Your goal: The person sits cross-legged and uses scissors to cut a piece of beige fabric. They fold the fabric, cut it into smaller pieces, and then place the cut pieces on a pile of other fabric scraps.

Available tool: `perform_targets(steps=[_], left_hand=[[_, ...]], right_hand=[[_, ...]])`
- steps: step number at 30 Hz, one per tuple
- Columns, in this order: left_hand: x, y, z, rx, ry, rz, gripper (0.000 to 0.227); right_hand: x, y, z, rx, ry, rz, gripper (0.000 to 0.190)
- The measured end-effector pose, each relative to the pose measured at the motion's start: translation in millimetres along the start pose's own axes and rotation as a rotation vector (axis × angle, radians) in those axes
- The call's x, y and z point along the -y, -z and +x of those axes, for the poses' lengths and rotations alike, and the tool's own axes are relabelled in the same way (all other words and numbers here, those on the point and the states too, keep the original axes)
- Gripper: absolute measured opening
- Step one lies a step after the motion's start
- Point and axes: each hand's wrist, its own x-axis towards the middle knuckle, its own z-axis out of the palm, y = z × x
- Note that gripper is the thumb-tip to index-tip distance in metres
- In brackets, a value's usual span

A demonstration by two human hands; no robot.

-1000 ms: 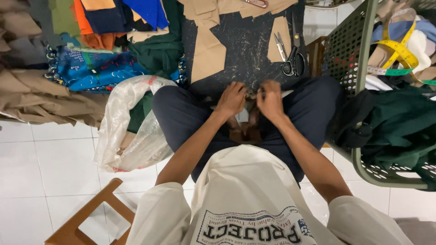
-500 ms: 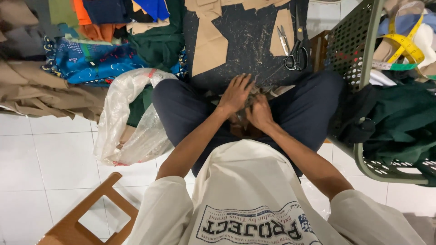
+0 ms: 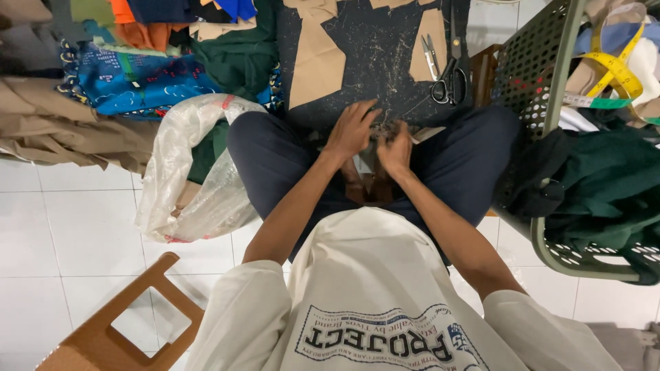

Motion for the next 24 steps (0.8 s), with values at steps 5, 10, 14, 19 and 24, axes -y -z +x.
perform_targets(steps=[5,10,14,19,24], left_hand=[[-4.9,8.5,16.3,0.165,0.052,0.009,0.033],[-0.9,-19.8,-2.3,0.216,-0.043,0.065,0.025],[3.4,-39.1,-36.7,0.168,-0.064,0.032,0.014],[-6.8,-43.7,-57.7,0.288,0.101,-0.156,0.016],[-22.1,14.9,-9.2,0.217,0.221,-0.419,0.024]], right_hand=[[36.0,9.4,-16.7,0.150,0.131,-0.087,0.037],[12.7,-2.4,-21.6,0.392,0.122,-0.163,0.031],[-27.9,4.9,3.1,0.334,-0.052,-0.302,0.031],[15.4,37.5,8.1,-0.222,0.027,-0.138,0.017],[26.5,41.2,18.4,-0.290,-0.002,-0.079,0.038]])
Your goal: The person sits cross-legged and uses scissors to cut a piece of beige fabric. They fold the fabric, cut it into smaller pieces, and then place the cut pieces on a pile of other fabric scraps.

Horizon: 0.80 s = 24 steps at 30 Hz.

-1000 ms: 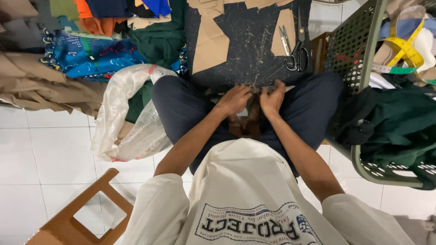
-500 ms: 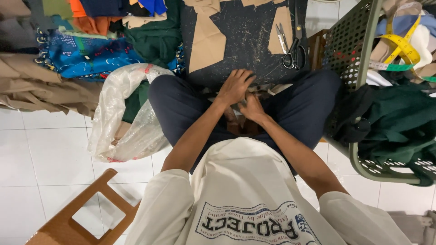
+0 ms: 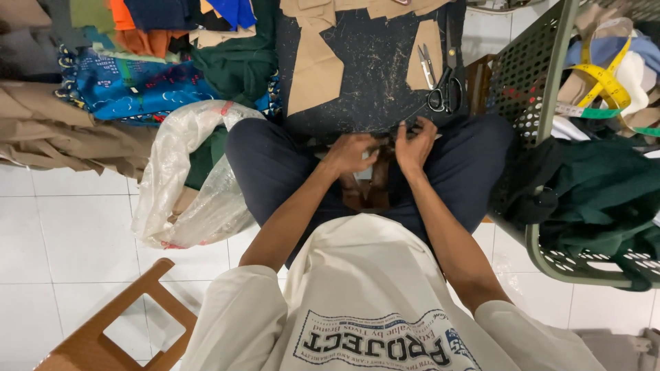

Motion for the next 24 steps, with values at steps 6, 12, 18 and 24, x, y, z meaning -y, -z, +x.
perform_targets(steps=[6,12,18,24], left_hand=[[-2.8,73.5,50.6,-0.751,0.167,0.243,0.012],[108.4,93.9,49.0,-0.658,0.747,0.315,0.054],[144.8,95.3,58.3,-0.479,0.934,0.165,0.055],[133.4,98.3,70.5,-0.416,0.802,-0.144,0.020]], right_hand=[[12.8,-16.8,-5.2,0.126,0.329,-0.040,0.036],[8.0,-22.0,-22.2,0.507,0.375,0.030,0.024],[31.8,-21.9,0.2,0.394,0.355,-0.057,0.018],[67.5,-23.7,48.3,0.387,0.271,0.051,0.015]])
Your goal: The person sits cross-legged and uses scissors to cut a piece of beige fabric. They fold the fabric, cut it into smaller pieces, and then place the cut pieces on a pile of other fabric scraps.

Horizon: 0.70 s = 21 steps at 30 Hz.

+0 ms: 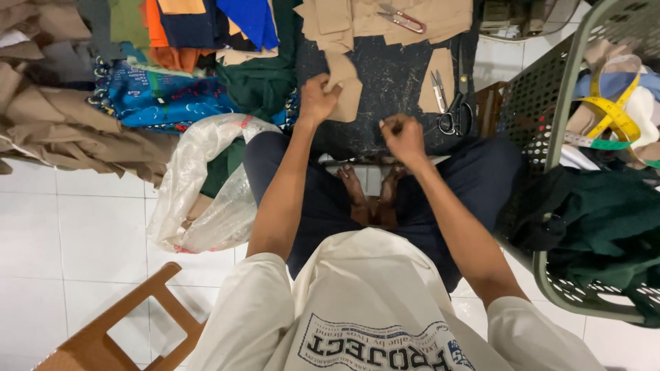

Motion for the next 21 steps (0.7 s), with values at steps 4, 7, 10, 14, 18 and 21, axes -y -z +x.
perform_targets(steps=[4,7,10,14,18,21], left_hand=[[-45.6,17.8,-24.1,0.161,-0.086,-0.161,0.021],[-113.1,50.4,-60.4,0.323,-0.166,-0.265,0.027],[-133.3,59.3,-71.7,0.397,-0.147,-0.383,0.024],[-113.6,57.7,-66.7,0.441,-0.076,-0.381,0.029],[-56.9,42.4,-46.1,0.420,-0.124,-0.303,0.034],[-30.1,28.8,-35.6,0.407,-0.096,-0.313,0.033]], right_hand=[[23.9,13.8,31.5,0.075,-0.131,0.137,0.036],[22.2,13.1,47.5,0.146,-0.185,0.610,0.056],[17.7,15.4,55.0,0.312,-0.280,0.832,0.056],[14.6,17.3,57.8,0.283,-0.280,0.806,0.028],[-27.5,5.1,73.2,0.205,-0.226,0.628,0.024],[-20.4,8.5,71.7,0.220,-0.231,0.608,0.027]])
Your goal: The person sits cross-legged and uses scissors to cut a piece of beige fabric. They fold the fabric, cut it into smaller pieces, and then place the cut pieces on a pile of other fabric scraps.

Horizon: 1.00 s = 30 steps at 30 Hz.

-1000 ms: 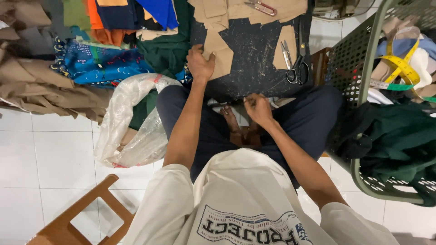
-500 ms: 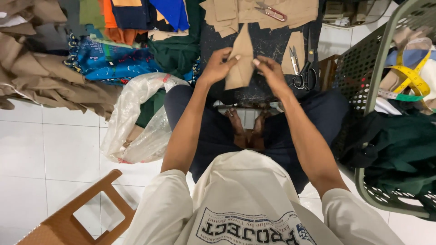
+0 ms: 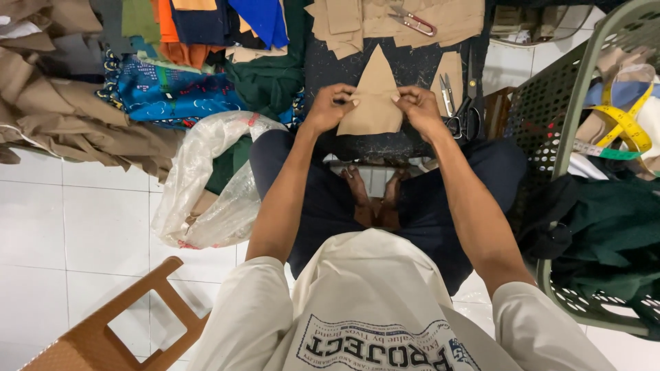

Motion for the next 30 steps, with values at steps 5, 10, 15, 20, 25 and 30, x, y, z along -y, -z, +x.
perform_targets(steps=[5,10,15,20,25,30], left_hand=[[6.8,-4.8,7.3,-0.014,-0.060,-0.034,0.031],[-18.6,-2.6,-8.1,-0.011,-0.175,0.015,0.026],[-30.3,-9.1,-24.9,0.014,-0.166,-0.039,0.026],[-42.3,-9.7,-26.7,0.019,-0.179,-0.050,0.026],[-29.9,-7.8,-22.5,0.005,-0.147,-0.138,0.029],[-24.3,-8.8,-24.6,-0.021,-0.027,-0.245,0.030]], right_hand=[[-10.5,7.4,11.5,0.057,0.013,-0.023,0.042],[7.0,6.2,0.8,0.109,0.016,-0.054,0.042],[23.8,-4.1,-18.0,0.204,0.008,-0.013,0.038],[45.5,-8.9,-30.7,0.187,0.021,-0.025,0.034],[49.5,-13.0,-28.8,0.135,0.045,-0.132,0.036],[36.3,-9.1,-16.1,0.141,-0.096,0.042,0.044]])
